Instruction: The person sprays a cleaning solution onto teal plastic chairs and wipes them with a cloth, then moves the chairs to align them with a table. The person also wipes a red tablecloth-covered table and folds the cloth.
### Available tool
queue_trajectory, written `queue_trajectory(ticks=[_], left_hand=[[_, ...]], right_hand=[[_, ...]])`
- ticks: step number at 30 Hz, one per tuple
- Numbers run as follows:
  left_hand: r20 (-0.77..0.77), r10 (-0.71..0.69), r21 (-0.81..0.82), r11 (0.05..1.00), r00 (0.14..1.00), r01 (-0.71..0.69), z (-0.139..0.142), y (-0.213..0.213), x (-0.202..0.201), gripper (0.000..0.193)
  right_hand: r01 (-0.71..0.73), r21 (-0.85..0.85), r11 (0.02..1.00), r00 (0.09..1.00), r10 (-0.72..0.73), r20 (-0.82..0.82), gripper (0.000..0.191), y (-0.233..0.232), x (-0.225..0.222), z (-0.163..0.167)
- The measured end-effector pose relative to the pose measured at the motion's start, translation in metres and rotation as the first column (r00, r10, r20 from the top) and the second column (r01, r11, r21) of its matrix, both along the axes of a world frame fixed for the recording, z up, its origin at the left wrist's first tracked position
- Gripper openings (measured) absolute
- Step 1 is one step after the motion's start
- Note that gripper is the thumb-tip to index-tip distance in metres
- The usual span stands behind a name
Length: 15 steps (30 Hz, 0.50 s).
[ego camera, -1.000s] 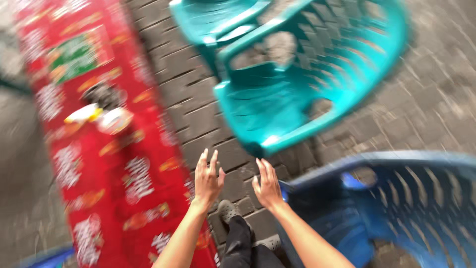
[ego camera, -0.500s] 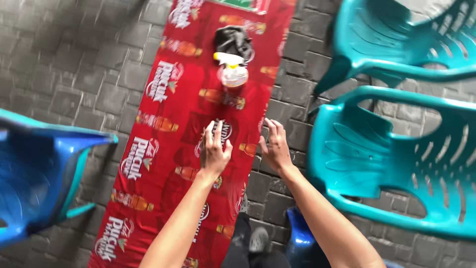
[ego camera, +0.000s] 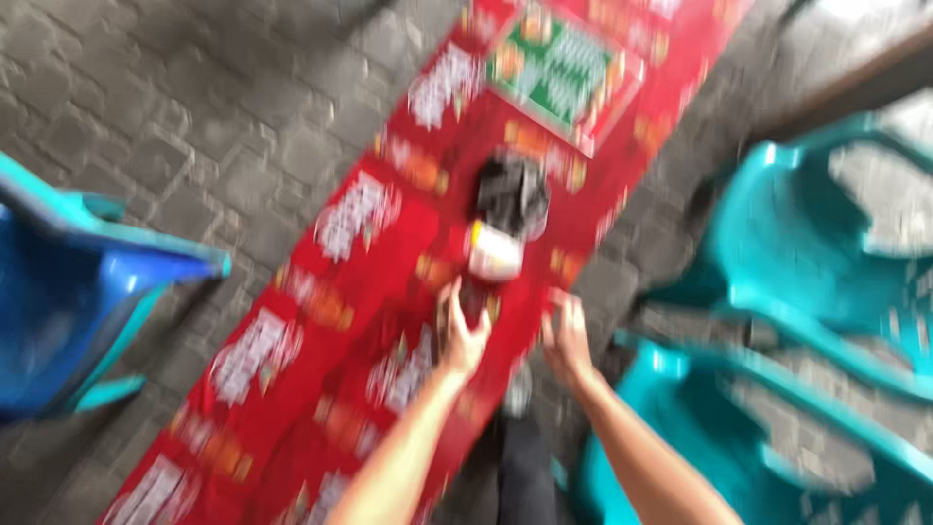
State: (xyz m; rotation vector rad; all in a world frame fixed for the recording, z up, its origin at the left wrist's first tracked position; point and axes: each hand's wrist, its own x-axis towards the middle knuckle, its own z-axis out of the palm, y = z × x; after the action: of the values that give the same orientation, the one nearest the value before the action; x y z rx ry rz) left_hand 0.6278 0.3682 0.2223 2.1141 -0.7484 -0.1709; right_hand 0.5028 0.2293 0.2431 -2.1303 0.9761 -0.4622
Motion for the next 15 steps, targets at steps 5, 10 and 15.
queue_trajectory(ticks=[5, 10, 15], left_hand=[[-0.01, 0.198, 0.004, 0.98, 0.98, -0.198, -0.015, -0.106, 0.022, 0.088], [0.054, 0.231, -0.046, 0.972, 0.971, -0.229, -0.029, -0.139, 0.036, 0.058], [-0.088, 0.104, -0.125, 0.986, 0.991, -0.114, -0.054, -0.112, 0.053, 0.037]], right_hand=[[0.009, 0.077, 0.997, 0.995, -0.001, -0.097, 0.034, -0.08, 0.042, -0.016], [-0.077, -0.002, 0.997, 0.993, 0.076, -0.091, 0.033, -0.131, 0.092, -0.036], [-0.2, -0.075, 0.977, 0.974, 0.19, -0.12, 0.065, -0.161, 0.161, -0.052]])
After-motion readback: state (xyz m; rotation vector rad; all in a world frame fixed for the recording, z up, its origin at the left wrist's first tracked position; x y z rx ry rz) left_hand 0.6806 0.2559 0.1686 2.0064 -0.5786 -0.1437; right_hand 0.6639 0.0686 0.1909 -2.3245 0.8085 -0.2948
